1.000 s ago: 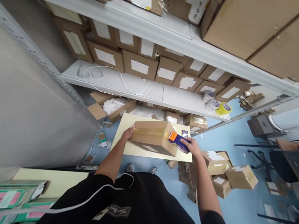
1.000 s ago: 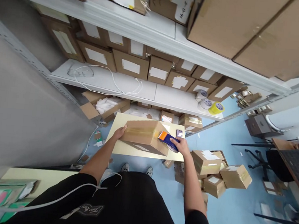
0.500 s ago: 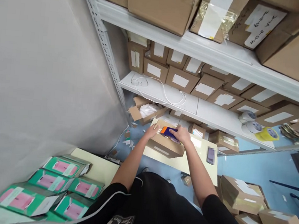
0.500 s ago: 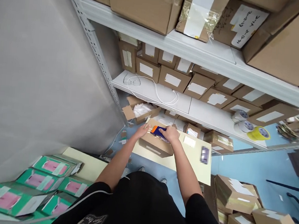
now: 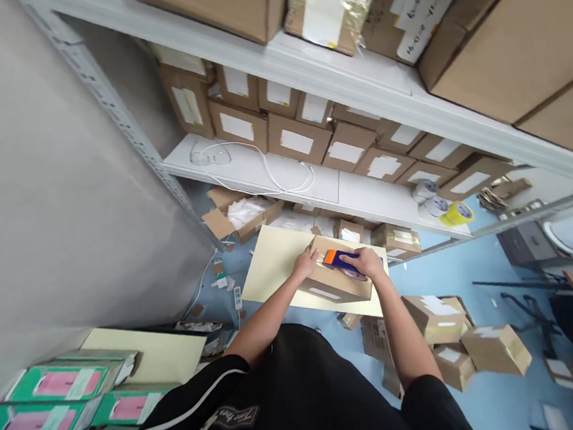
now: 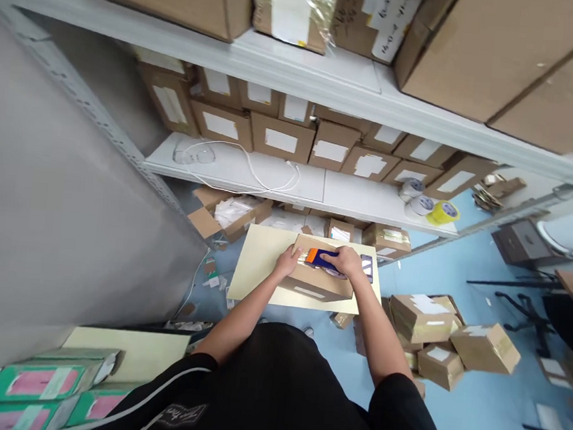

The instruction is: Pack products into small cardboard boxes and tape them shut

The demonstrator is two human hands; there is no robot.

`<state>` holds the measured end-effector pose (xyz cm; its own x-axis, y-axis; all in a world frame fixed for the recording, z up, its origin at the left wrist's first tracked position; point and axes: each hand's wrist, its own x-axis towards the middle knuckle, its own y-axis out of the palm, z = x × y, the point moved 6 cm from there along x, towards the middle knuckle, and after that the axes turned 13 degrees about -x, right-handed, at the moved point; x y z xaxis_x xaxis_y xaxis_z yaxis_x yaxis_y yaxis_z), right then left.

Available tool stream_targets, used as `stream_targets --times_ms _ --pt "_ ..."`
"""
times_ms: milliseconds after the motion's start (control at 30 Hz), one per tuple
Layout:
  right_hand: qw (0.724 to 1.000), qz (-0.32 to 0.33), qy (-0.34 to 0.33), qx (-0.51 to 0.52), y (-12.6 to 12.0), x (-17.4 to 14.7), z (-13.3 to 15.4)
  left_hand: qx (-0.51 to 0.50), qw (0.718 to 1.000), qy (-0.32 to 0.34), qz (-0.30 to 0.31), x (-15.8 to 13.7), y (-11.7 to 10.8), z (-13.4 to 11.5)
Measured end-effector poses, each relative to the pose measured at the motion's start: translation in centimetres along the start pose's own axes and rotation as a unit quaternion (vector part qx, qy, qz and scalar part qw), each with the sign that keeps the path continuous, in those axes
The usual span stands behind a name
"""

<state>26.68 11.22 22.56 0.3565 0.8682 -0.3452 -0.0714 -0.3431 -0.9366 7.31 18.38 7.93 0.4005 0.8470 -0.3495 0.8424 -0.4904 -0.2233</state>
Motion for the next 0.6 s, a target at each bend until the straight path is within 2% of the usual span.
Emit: stream_targets --times_ms 100,167,233,333,400,500,600 --pt "1.0 -0.003 0.008 0.023 1.0 -0.8 -6.0 0.032 0.999 -0.005 0.025 0.1 4.6 -2.0" --pt "0.999 -0.005 0.023 0.029 1.7 -1.9 -10.4 0.044 0.998 -0.009 0.044 0.3 6.6 -2.9" --pt "0.998 -0.003 0.058 0.028 2.4 -3.8 -15.5 0.053 0.997 -0.016 0.054 0.6 7.6 -3.4" --pt "0.991 -0.008 0.124 0.042 3.6 -7.8 -23.0 0.063 0.996 -0.013 0.055 1.0 7.8 -3.5" --pt "0.984 -0.019 0.157 0.079 4.5 -10.2 -26.7 0.067 0.996 -0.009 0.056 1.1 7.8 -3.4" --pt "0.976 -0.029 0.169 0.137 6.1 -11.9 -28.5 0.059 0.997 -0.012 0.056 1.4 7.4 -3.0" --pt "0.967 -0.026 0.156 0.199 7.9 -11.4 -26.4 0.016 0.998 -0.003 0.053 2.1 5.5 -2.5"
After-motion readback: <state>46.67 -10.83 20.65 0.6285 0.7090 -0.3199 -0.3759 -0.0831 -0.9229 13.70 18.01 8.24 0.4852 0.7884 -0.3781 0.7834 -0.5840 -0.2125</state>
